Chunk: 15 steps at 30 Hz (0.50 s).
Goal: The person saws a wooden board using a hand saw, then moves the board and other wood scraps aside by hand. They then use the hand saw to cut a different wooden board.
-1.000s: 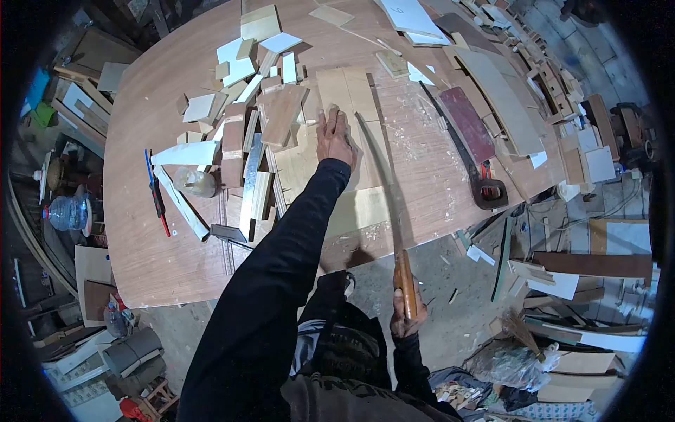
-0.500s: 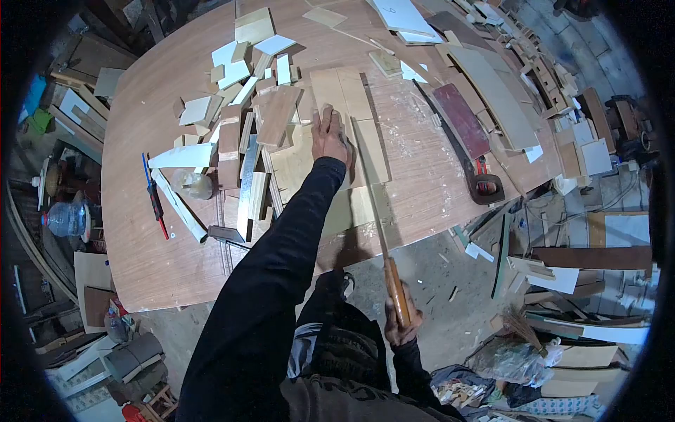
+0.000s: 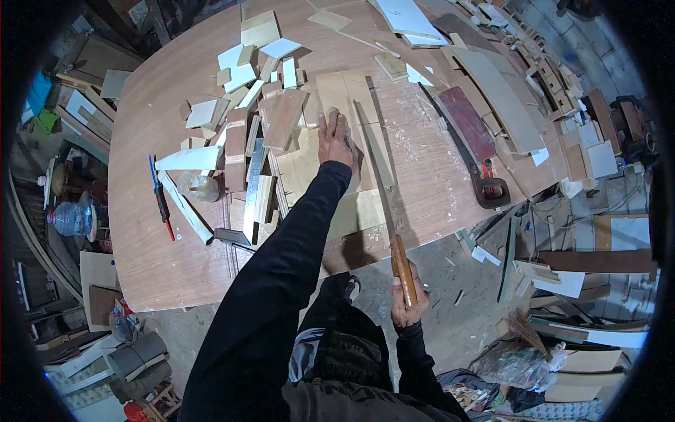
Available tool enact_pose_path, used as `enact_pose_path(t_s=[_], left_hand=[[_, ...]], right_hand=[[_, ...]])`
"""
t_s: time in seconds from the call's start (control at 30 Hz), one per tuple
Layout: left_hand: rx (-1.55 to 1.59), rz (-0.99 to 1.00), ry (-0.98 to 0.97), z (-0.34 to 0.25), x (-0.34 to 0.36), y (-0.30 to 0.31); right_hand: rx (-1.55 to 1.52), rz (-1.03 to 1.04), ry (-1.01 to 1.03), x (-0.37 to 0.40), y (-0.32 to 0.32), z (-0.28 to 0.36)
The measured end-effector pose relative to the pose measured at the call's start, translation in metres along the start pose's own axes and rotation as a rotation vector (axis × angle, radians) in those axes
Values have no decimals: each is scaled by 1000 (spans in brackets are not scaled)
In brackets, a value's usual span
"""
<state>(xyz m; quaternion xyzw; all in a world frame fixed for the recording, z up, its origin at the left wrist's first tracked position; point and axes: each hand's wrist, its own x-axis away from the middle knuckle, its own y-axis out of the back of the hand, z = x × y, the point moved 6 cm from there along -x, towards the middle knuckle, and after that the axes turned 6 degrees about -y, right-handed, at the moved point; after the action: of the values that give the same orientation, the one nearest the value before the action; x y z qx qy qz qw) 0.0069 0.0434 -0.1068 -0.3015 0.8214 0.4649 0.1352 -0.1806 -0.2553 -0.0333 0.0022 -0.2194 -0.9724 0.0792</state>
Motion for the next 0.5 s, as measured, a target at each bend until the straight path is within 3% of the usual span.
enact_pose_path(t_s=[0.13, 0.3, 0.4, 0.5], left_hand=[[-39, 35, 15, 0, -2, -2], [-56, 94, 44, -4, -3, 2], [-53, 79, 28, -2, -1, 1], [-12, 37, 7, -1, -1, 1]], right_hand=[[-28, -46, 38, 4, -5, 2], [-33, 31, -124, 11, -3, 4], [-45, -45, -14, 7, -8, 7], [3, -52, -48, 2, -13, 7]])
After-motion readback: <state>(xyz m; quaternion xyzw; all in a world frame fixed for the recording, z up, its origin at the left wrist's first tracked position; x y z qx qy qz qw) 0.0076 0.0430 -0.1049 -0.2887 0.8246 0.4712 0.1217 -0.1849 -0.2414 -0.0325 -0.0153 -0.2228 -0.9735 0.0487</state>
